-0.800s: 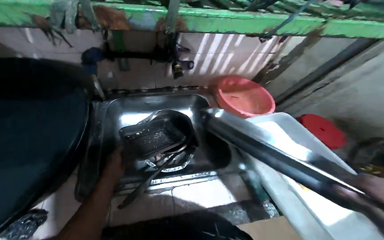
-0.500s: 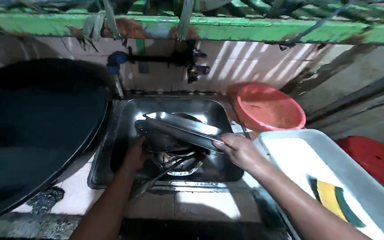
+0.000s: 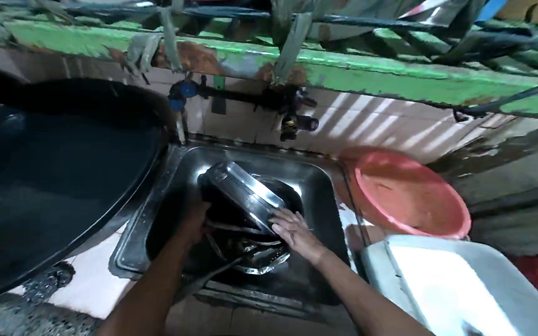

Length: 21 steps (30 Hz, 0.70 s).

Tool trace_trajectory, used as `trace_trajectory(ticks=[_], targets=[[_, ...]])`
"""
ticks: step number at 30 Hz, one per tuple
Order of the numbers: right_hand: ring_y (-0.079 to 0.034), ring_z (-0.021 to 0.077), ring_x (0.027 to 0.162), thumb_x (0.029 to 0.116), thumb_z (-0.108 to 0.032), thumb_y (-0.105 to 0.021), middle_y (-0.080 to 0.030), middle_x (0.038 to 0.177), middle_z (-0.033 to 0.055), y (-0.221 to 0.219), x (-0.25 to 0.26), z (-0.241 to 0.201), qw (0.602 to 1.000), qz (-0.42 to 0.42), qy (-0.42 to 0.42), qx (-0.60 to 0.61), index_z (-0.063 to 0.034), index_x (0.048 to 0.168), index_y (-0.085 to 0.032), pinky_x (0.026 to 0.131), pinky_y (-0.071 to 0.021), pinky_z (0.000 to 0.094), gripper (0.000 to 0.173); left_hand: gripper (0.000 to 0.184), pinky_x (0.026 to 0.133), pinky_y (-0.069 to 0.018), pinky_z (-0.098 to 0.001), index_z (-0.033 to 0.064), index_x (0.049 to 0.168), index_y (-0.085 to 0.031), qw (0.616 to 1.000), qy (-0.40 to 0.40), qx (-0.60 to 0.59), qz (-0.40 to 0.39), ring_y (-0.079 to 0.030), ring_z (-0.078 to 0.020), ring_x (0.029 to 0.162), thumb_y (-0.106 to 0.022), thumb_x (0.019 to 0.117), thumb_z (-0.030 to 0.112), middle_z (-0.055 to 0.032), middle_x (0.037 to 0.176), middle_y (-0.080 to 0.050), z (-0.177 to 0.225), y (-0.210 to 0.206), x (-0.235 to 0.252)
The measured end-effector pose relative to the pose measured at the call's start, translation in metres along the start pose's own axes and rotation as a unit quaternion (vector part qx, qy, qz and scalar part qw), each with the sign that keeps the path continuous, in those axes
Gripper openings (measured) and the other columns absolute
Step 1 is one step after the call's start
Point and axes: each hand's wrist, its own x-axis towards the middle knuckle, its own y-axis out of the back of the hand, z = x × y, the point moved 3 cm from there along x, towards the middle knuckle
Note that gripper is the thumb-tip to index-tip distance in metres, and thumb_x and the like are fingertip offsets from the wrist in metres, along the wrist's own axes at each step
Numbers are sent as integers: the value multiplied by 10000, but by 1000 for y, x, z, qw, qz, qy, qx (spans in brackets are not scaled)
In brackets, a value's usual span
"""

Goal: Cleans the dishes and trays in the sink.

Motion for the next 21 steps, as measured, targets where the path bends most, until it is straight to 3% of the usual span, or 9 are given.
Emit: trace_trajectory(ticks=[2, 4, 6, 8, 10, 13, 15, 19, 21], targets=[[-268, 322, 1552, 1074, -427, -459, -354, 1655, 99, 17, 0, 13, 993, 101, -54, 19, -140, 1467, -568, 1261, -191, 558, 499, 617, 759, -567, -463, 236, 1608, -232, 998, 25, 48, 13, -636, -328, 985, -501, 1059, 150, -231, 1299, -553, -10, 10, 8], [-362, 405, 1485, 1004, -247, -669, -353, 1627, 208, 32, 6, 28, 962, 172, -176, 114, -21, 1516, -461, 1210, -313, 548, 597, 622, 801, -577, -506, 162, 1593, -252, 996, 53, 69, 19, -638, -370, 1052, -537, 1040, 133, -260, 1335, -540, -17, 14, 15], [-468, 395, 1394, 1007, -187, -672, -422, 1545, 261, 31, 12, 40, 902, 163, -303, 261, -18, 1569, -340, 1130, -416, 520, 674, 589, 793, -580, -509, 103, 1564, -284, 994, 63, 88, 21, -641, -368, 1047, -542, 1035, 110, -260, 1314, -545, -20, 12, 21], [-642, 318, 1083, 1047, -288, -614, -580, 1339, 240, 19, 15, 41, 854, 85, -389, 335, -73, 1551, -373, 895, -544, 466, 599, 558, 761, -576, -467, 50, 1520, -336, 991, 64, 112, 27, -643, -323, 980, -557, 1007, 56, -240, 1243, -565, -24, 11, 25], [-621, 254, 817, 1060, -320, -585, -605, 1145, 198, 6, 19, 36, 830, 23, -418, 369, -118, 1530, -390, 690, -533, 407, 548, 581, 790, -561, -453, 45, 1530, -331, 989, 68, 131, 26, -629, -312, 1001, -562, 997, 36, -240, 1268, -560, -27, 11, 27], [-668, 346, 980, 1074, -181, -527, -578, 1301, 249, 1, 23, 28, 796, 14, -437, 418, -165, 1587, -271, 765, -572, 487, 574, 637, 822, -538, -462, 109, 1574, -302, 982, 46, 180, 30, -608, -315, 1053, -566, 996, 63, -230, 1331, -544, -28, 14, 28], [-656, 387, 1053, 1057, -92, -513, -549, 1339, 266, -3, 23, 29, 779, 32, -433, 452, -155, 1585, -260, 794, -580, 527, 588, 635, 882, -520, -499, 94, 1573, -312, 978, 21, 203, 40, -590, -340, 1133, -580, 997, 89, -240, 1374, -535, -22, 15, 24], [-619, 332, 1040, 995, -12, -577, -564, 1321, 254, 1, 3, 35, 823, 93, -402, 390, -71, 1569, -322, 836, -534, 501, 631, 637, 1013, -471, -531, 76, 1586, -303, 972, -30, 234, 8, -538, -367, 1271, -588, 1017, 122, -244, 1458, -498, -1, 12, 11], [-622, 300, 969, 992, 7, -554, -566, 1289, 244, 12, -4, 31, 811, 116, -408, 402, -70, 1574, -288, 781, -542, 469, 644, 575, 969, -482, -537, 90, 1553, -367, 976, -45, 215, -9, -565, -370, 1206, -595, 1038, 203, -244, 1402, -538, 17, 5, 0]])
